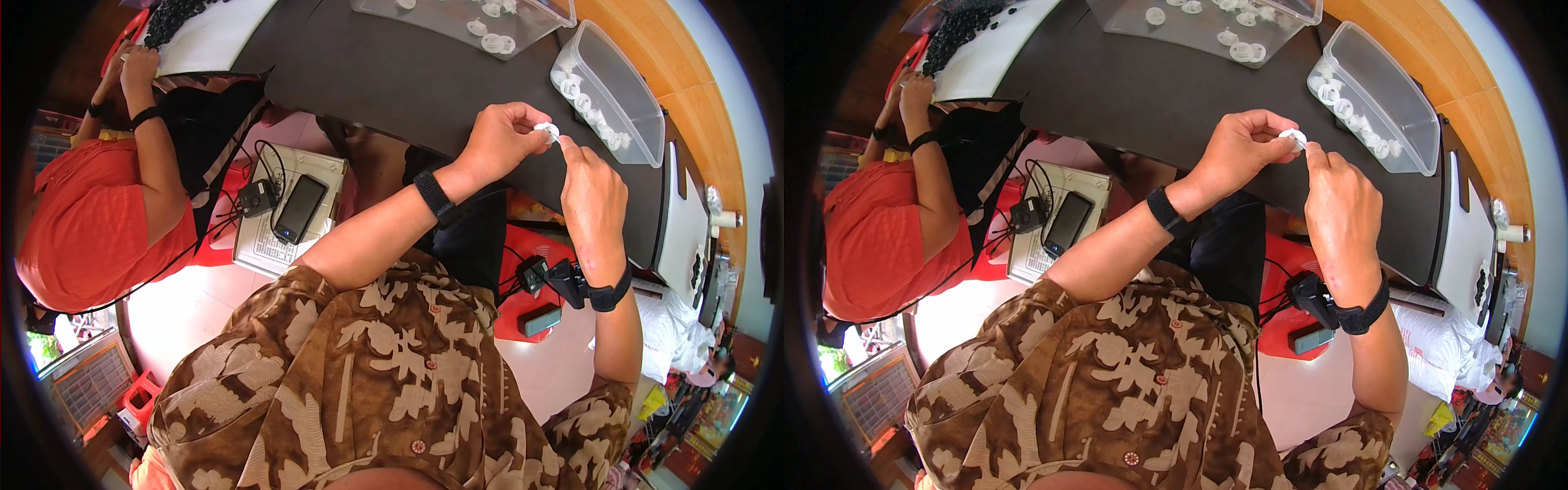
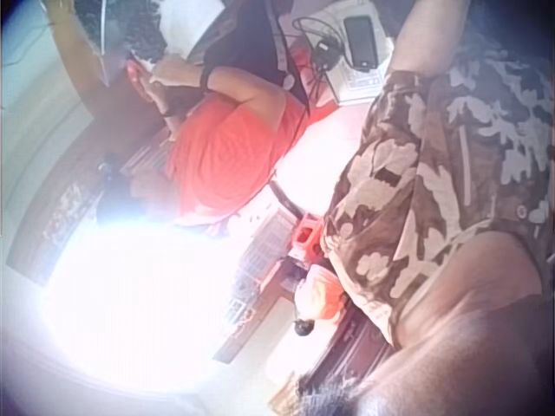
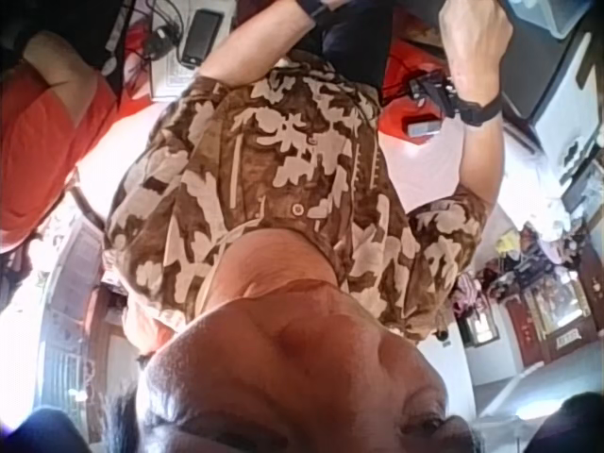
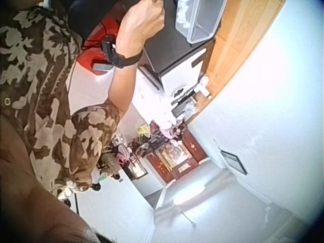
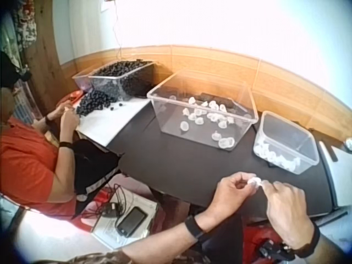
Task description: Assembling small white plastic circular components using a thin metal assembly tool.
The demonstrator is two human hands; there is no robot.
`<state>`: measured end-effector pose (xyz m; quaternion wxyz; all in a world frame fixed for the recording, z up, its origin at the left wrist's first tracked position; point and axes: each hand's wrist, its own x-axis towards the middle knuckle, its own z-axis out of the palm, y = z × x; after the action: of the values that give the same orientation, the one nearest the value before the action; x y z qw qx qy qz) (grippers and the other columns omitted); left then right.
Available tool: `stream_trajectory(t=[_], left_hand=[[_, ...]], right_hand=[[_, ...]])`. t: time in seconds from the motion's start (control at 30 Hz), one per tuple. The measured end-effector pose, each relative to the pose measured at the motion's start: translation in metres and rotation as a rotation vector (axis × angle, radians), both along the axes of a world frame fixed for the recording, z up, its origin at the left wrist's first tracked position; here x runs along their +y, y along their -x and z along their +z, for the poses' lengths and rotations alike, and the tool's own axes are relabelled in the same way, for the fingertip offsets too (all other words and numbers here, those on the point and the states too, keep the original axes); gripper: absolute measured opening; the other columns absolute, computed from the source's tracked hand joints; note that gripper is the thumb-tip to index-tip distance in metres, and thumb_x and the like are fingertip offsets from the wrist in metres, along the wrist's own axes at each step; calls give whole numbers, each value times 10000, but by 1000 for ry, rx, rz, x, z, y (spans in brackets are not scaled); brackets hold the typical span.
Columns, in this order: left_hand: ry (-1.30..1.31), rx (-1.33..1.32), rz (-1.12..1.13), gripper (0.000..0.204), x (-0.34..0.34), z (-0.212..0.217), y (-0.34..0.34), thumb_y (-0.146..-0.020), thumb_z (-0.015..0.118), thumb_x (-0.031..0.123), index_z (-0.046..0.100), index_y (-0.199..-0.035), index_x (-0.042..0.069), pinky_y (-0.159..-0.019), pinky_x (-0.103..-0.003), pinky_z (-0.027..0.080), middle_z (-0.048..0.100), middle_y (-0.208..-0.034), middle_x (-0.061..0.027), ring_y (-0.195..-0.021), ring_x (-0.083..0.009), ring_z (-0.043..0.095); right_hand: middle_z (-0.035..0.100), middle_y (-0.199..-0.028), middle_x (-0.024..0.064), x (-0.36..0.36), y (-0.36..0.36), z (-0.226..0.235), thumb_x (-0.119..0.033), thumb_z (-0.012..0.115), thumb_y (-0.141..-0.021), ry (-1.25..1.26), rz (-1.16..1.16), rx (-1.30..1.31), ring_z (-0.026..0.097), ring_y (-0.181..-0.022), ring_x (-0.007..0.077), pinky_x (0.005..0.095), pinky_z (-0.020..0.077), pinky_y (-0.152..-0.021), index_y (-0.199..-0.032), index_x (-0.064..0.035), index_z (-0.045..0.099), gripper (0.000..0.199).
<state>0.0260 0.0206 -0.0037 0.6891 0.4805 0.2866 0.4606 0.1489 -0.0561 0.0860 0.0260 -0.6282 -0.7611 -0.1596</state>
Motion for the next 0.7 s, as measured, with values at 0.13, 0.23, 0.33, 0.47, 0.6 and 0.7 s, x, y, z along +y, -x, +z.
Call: stream_trajectory(t=[0.13, 0.23, 0.33, 0.47, 0.6, 0.7], left_hand=[[-2, 18, 5, 175, 0, 0, 0, -860, 655, 19, 633, -1017, -54, -755, -235, 549, 683, -919, -93, -825, -120, 660], [-10, 33, 12, 173, -1, 0, 0, -861, 655, 21, 635, -1015, -54, -753, -233, 547, 685, -919, -91, -823, -116, 659], [-31, 47, 29, 176, -3, 0, 0, -861, 655, 21, 637, -1018, -56, -748, -231, 545, 689, -914, -90, -814, -111, 658], [-74, 97, 58, 173, -5, -1, 0, -863, 652, 18, 643, -1019, -56, -735, -228, 545, 695, -891, -88, -797, -106, 659], [-90, 117, 59, 162, -7, -1, 1, -861, 651, 15, 651, -1009, -50, -727, -224, 545, 697, -881, -86, -794, -103, 660], [-105, 136, 53, 157, -7, -1, 1, -855, 652, 18, 656, -994, -54, -711, -221, 543, 700, -862, -87, -775, -99, 661]], right_hand=[[651, -840, 127, 0, 0, 0, -37, 515, -834, 15, -13, 5, 667, -769, 300, 389, 540, -647, -1075, -44, 638, 270], [652, -839, 130, 1, 2, 1, -43, 512, -839, 17, -3, 12, 669, -759, 313, 396, 540, -643, -1054, -40, 639, 250], [654, -829, 145, 3, 3, 4, -50, 509, -842, 67, -42, 8, 668, -747, 327, 403, 539, -641, -1019, -27, 637, 220], [656, -797, 165, 7, 1, 5, -57, 508, -839, 101, -5, 22, 664, -733, 343, 414, 536, -643, -941, -15, 633, 167], [657, -770, 169, 13, -4, 11, -52, 509, -825, 168, 56, -39, 664, -724, 344, 425, 531, -636, -872, -14, 637, 141], [657, -763, 176, 16, -3, 12, -48, 511, -814, 189, 71, -73, 665, -721, 344, 428, 529, -638, -844, -13, 642, 139]])
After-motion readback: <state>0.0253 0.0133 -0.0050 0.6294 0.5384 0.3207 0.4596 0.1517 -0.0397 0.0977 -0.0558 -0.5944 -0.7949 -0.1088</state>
